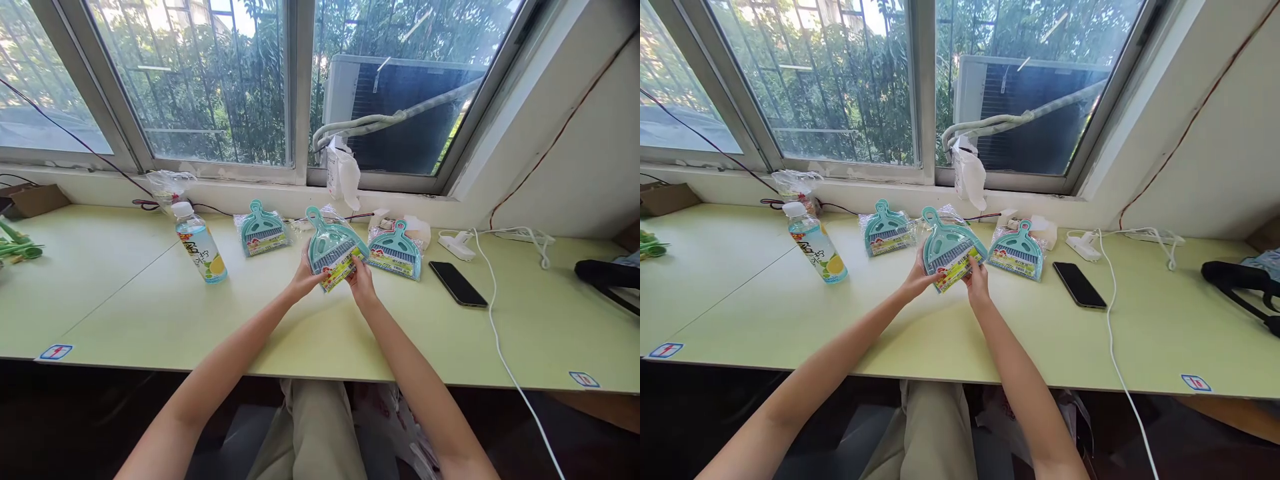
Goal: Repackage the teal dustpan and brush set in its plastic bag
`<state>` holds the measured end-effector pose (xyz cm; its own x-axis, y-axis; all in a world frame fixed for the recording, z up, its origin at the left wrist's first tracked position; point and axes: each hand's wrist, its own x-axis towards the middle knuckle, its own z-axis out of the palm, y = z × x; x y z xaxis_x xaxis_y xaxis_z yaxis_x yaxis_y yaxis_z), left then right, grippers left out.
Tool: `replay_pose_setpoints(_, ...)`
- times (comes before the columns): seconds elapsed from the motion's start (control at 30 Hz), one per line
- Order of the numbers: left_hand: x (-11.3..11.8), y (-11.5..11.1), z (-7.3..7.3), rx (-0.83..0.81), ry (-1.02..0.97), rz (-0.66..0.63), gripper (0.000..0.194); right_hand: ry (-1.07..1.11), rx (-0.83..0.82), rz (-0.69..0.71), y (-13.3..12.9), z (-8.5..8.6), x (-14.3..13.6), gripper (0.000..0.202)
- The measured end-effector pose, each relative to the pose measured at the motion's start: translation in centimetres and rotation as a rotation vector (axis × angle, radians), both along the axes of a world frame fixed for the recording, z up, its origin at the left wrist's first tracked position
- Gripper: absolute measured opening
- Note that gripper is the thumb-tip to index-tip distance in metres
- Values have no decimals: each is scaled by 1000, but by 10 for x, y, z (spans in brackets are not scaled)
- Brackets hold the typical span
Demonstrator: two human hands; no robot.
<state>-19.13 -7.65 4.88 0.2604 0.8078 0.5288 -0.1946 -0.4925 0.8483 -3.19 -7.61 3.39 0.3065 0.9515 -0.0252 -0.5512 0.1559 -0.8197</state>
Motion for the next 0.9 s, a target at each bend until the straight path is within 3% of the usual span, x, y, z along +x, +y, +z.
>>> replay_pose_setpoints(0.23, -1, -4, 3, 25, 9, -14, 110, 24, -80, 21, 8, -3, 5, 17)
replay_pose_setpoints(0.37, 0, -6, 2, 4, 30, -21, 108, -17, -63, 14, 10, -7, 6, 24)
replay_pose_setpoints(0.6, 5, -10, -3, 99, 145, 60, 106, 27, -178, -47, 12, -7, 10, 28)
replay_pose_setpoints(0.73, 5, -13, -1, 108, 154, 89, 105, -20, -83, -12, 8, 0, 12, 30)
replay_pose_setpoints(0.9, 0, -8, 3, 27, 10, 77, 111, -67, 113, 133, -4, 9, 2, 37)
